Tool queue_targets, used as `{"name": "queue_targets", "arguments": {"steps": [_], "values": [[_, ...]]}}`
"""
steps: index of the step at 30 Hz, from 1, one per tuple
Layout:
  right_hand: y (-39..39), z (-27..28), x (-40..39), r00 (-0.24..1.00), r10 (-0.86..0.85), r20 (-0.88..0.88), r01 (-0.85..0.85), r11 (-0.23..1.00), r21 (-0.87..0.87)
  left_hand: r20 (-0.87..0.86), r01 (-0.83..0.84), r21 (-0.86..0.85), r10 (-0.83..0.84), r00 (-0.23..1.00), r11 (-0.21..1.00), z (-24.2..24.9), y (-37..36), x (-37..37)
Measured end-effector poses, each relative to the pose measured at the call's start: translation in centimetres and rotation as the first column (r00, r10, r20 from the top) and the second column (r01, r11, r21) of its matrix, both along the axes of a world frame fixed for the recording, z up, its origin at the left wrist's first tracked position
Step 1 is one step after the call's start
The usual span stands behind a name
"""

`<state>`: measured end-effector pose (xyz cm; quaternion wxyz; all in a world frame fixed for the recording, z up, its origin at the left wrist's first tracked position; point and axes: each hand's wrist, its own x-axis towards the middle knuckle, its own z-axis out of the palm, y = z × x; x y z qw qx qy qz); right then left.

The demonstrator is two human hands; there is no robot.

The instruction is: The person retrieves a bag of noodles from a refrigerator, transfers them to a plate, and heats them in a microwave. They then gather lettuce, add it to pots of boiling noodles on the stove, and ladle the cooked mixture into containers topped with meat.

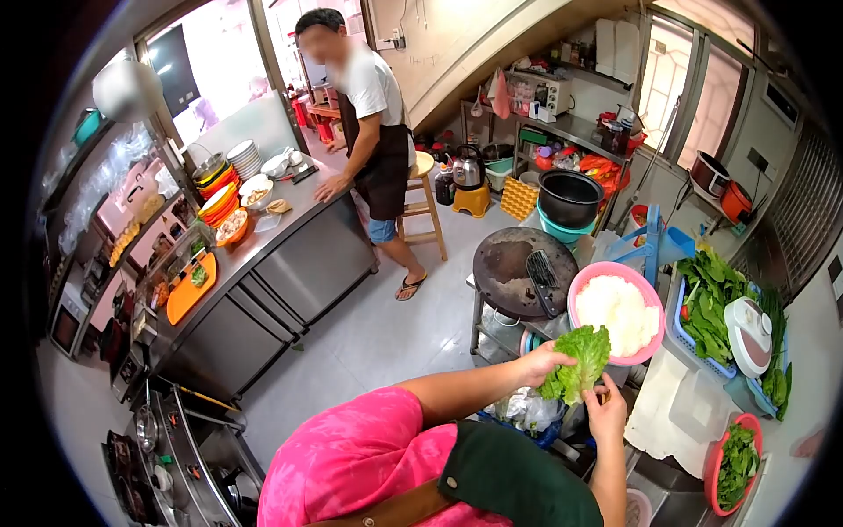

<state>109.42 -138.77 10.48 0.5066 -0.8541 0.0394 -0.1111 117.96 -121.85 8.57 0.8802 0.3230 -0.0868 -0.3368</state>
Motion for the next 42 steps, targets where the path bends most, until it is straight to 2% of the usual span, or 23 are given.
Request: {"name": "queue_targets", "arguments": {"steps": [1,3,6,11,13,14,15,16,18,20,22,23,24,25,26,27,28,32,33,36,38,40,42], "values": [[0.1,0.0,0.0,0.999,0.002,-0.034,-0.001,1.0,0.012,-0.001,0.0,0.0,0.0,1.0,1.0,0.0,-0.1,0.0],[-0.1,-0.7,0.0,0.998,-0.015,-0.068,0.018,0.999,0.048,0.146,-0.022,0.08,0.01,0.989,0.997,-0.1,-0.3,0.0],[-0.7,-1.3,0.1,0.999,-0.014,-0.053,0.018,0.996,0.085,0.142,-0.034,0.071,0.024,0.99,0.997,0.5,-0.2,-0.1],[-0.5,-0.1,0.2,0.999,0.015,-0.039,-0.011,0.994,0.112,0.003,0.004,-0.065,-0.004,1.0,0.998,0.6,-0.3,0.3],[-0.5,-0.4,0.7,1.0,0.012,-0.008,-0.011,0.993,0.122,-0.092,-0.039,-0.103,0.03,0.995,0.994,1.1,-0.2,0.5],[-0.6,-0.7,1.0,0.999,0.005,0.035,-0.008,0.997,0.075,-0.047,0.017,-0.141,-0.024,0.999,0.99,0.8,-0.1,1.2],[-0.5,-0.5,1.1,0.999,0.034,0.03,-0.038,0.99,0.136,-0.108,0.069,-0.072,-0.076,0.991,0.995,1.5,0.6,1.2],[-0.3,0.1,1.1,0.997,0.055,0.062,-0.06,0.994,0.096,-0.107,0.028,0.038,-0.023,0.994,0.999,1.0,0.7,1.6],[-0.4,0.0,1.3,0.999,0.035,0.02,-0.037,0.987,0.156,-0.135,0.114,-0.03,-0.117,0.984,0.993,1.1,1.6,2.0],[0.0,0.5,1.7,0.997,0.002,0.072,-0.01,0.994,0.111,-0.172,0.09,0.009,-0.087,0.981,0.996,1.8,2.2,1.9],[0.5,1.5,2.0,0.998,-0.046,0.043,0.038,0.984,0.172,-0.104,0.042,0.006,-0.042,0.994,0.999,1.3,2.3,2.2],[0.5,1.7,2.1,0.999,-0.047,-0.005,0.047,0.99,0.135,-0.082,0.064,-0.003,-0.064,0.995,0.998,1.4,2.4,2.2],[0.5,1.5,2.2,0.999,-0.035,0.006,0.034,0.989,0.142,-0.064,0.076,0.009,-0.076,0.995,0.997,1.6,2.5,2.1],[0.4,1.1,2.2,0.998,0.015,-0.061,-0.01,0.997,0.074,-0.112,0.077,0.066,-0.069,0.991,0.995,1.9,2.5,1.8],[0.8,0.8,2.8,0.99,0.081,-0.112,-0.081,0.997,0.009,-0.014,0.018,0.089,-0.017,1.0,0.996,2.5,2.4,1.4],[1.6,0.7,3.0,0.98,0.198,-0.024,-0.189,0.962,0.199,0.006,0.018,0.063,-0.018,1.0,0.998,0.9,2.1,2.2],[2.1,1.4,3.0,0.96,0.27,-0.076,-0.257,0.954,0.154,0.093,-0.072,0.066,0.065,0.993,0.995,1.0,1.9,2.0],[2.6,2.4,2.7,0.978,0.156,-0.14,-0.179,0.969,-0.173,0.034,-0.031,-0.034,0.033,0.999,0.999,0.9,1.6,0.9],[2.8,2.7,2.6,0.971,0.168,-0.167,-0.197,0.965,-0.175,0.049,-0.051,-0.042,0.053,0.997,0.998,0.5,2.0,1.1],[2.9,2.0,2.3,0.965,0.165,-0.206,-0.212,0.948,-0.235,0.039,0.035,-0.053,-0.033,0.999,0.998,0.1,1.9,1.2],[3.0,1.0,2.3,0.975,0.208,-0.084,-0.224,0.903,-0.366,-0.124,-0.104,-0.119,0.089,0.988,0.988,0.7,2.5,1.5],[3.5,0.9,1.8,0.983,0.173,-0.069,-0.185,0.879,-0.439,-0.282,-0.203,-0.034,0.186,0.941,0.979,0.4,3.4,2.6],[3.8,0.3,1.9,0.987,0.135,-0.09,-0.162,0.818,-0.551,-0.116,-0.292,0.051,0.296,0.948,0.955,-0.7,4.5,3.5]]}}
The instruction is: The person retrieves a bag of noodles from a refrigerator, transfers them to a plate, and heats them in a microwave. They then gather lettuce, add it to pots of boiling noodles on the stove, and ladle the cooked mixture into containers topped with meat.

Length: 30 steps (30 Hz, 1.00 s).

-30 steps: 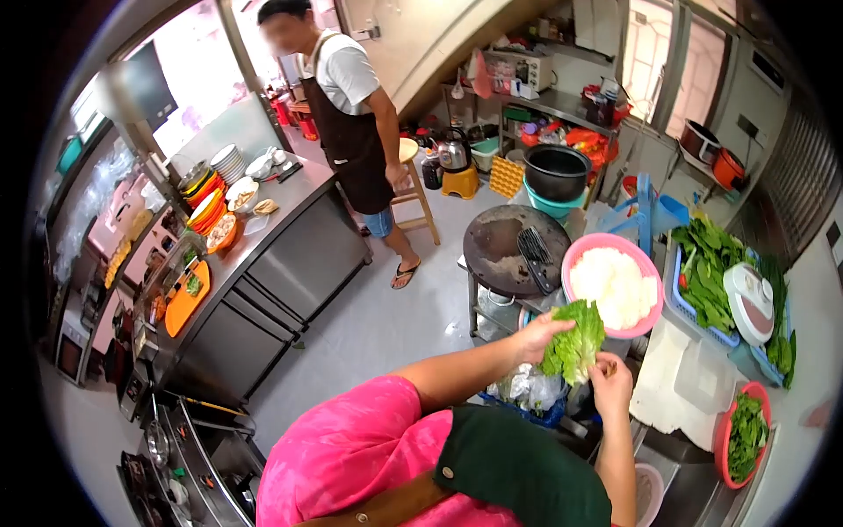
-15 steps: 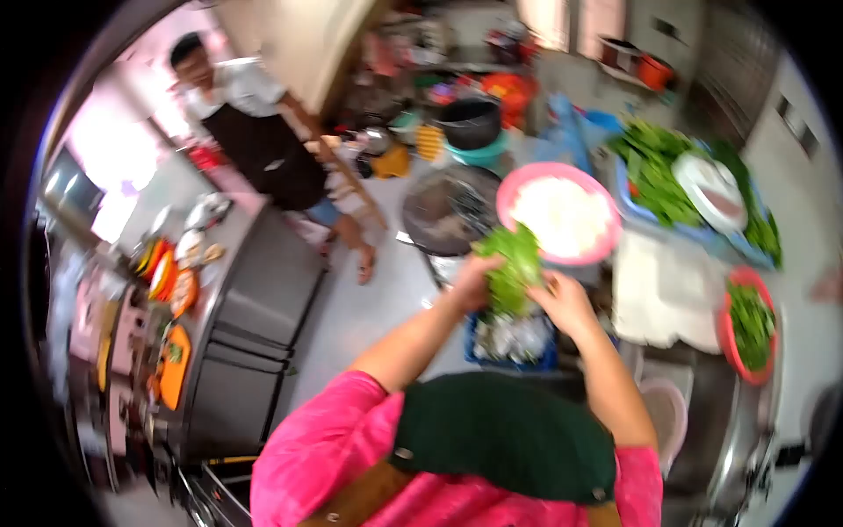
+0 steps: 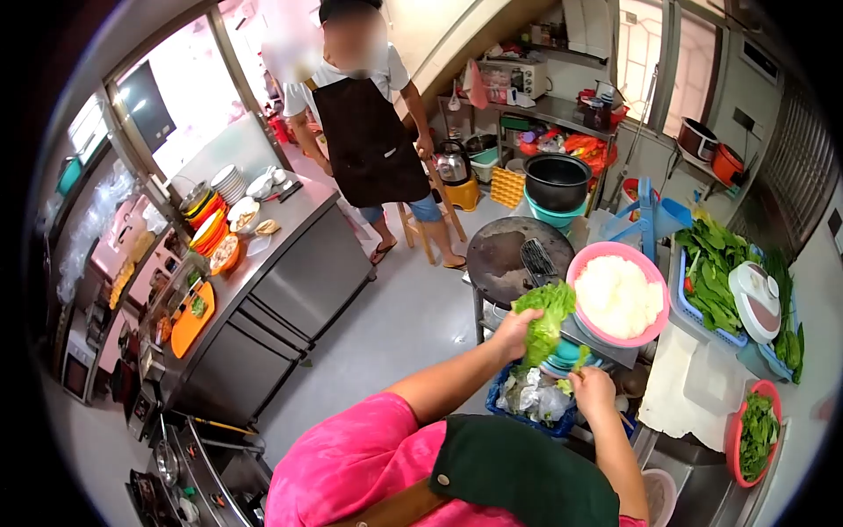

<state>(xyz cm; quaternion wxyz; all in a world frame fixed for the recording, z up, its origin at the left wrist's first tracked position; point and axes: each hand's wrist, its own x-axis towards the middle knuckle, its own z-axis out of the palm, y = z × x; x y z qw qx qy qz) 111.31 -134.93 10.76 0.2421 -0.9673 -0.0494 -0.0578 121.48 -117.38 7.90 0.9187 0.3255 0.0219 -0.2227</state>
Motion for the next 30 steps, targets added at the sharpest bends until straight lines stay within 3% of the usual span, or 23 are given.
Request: {"name": "queue_targets", "arguments": {"steps": [2,3,4,5,6,7,8,9,10,11,12,14,16,18,19,20,22,23,24,26,30], "values": [[-0.3,-1.3,0.6,0.999,-0.002,-0.038,0.002,1.0,-0.005,0.013,-0.137,0.22,0.137,0.99,0.966,0.7,0.9,-0.1],[0.0,-1.0,0.9,0.984,-0.013,-0.177,-0.004,0.995,-0.095,0.135,-0.277,0.438,0.243,0.961,0.855,-2.8,0.6,1.2],[0.0,-0.9,1.1,0.949,-0.036,-0.314,-0.022,0.983,-0.18,0.133,-0.26,0.441,0.223,0.966,0.859,-3.5,0.5,1.0],[-0.3,-1.3,1.6,0.945,-0.05,-0.322,-0.048,0.956,-0.29,0.184,-0.231,0.444,0.165,0.969,0.866,-4.2,0.5,0.9],[-0.2,-1.4,1.9,0.945,-0.068,-0.32,-0.029,0.957,-0.289,0.236,-0.204,0.445,0.106,0.966,0.872,-4.8,0.3,0.9],[0.2,-1.3,2.1,0.977,-0.093,-0.19,0.071,0.99,-0.123,0.25,-0.129,0.503,-0.001,0.968,0.855,-4.4,0.2,0.5],[0.8,-1.1,2.3,0.988,-0.141,-0.062,0.144,0.988,0.057,0.218,-0.026,0.491,-0.094,0.972,0.871,-3.7,-0.1,-0.1],[1.5,-0.3,2.3,0.997,-0.065,-0.033,0.071,0.96,0.271,0.218,0.042,0.452,-0.156,0.963,0.891,-3.7,-0.6,-0.3],[2.3,0.4,2.3,0.996,-0.083,-0.034,0.089,0.958,0.272,0.219,0.112,0.412,-0.218,0.951,0.904,-3.7,-1.2,-0.4],[3.0,0.9,2.3,0.995,-0.036,-0.09,0.059,0.963,0.265,0.121,0.207,0.248,-0.242,0.963,0.946,-3.1,-1.7,-0.5],[3.6,1.2,2.4,0.989,0.011,-0.146,0.028,0.965,0.261,0.12,0.223,0.252,-0.259,0.958,0.942,-2.3,-1.8,-0.5],[3.8,1.2,2.8,0.974,-0.041,-0.223,0.089,0.974,0.209,-0.034,0.305,0.022,-0.304,0.952,0.952,0.3,-1.7,-0.6],[3.8,0.8,3.0,0.966,-0.074,-0.248,0.128,0.97,0.208,-0.021,0.364,0.063,-0.364,0.931,0.929,1.2,-1.8,-0.6],[3.8,0.4,3.0,0.966,-0.083,-0.243,0.142,0.962,0.235,0.156,0.253,0.329,-0.317,0.936,0.91,-0.7,-2.5,-0.7],[3.8,0.1,2.8,0.966,-0.071,-0.247,0.134,0.959,0.248,0.235,0.22,0.364,-0.318,0.919,0.905,-1.1,-2.7,-0.6],[3.7,-0.4,2.6,0.964,-0.09,-0.252,0.154,0.956,0.25,0.23,0.24,0.365,-0.337,0.913,0.899,-1.5,-3.1,-0.6],[3.4,-1.2,2.6,0.978,-0.095,-0.186,0.169,0.884,0.436,0.268,0.111,0.242,-0.176,0.947,0.964,-1.6,-3.8,-0.6],[3.0,-1.2,2.8,0.964,0.004,-0.267,0.129,0.869,0.478,0.309,0.096,0.283,-0.186,0.933,0.954,-1.3,-4.1,-0.5],[2.6,-2.0,3.1,0.962,-0.004,-0.274,0.14,0.868,0.477,0.373,0.08,0.285,-0.187,0.909,0.955,-1.1,-4.4,-0.5],[2.3,-3.1,3.8,0.973,0.065,-0.221,0.099,0.749,0.655,0.481,0.025,0.388,-0.226,0.847,0.921,0.4,-4.6,-0.1],[1.1,-3.8,4.7,0.987,0.077,-0.14,0.014,0.831,0.556,0.484,-0.018,0.369,-0.176,0.857,0.929,1.3,-6.1,0.3]]}}
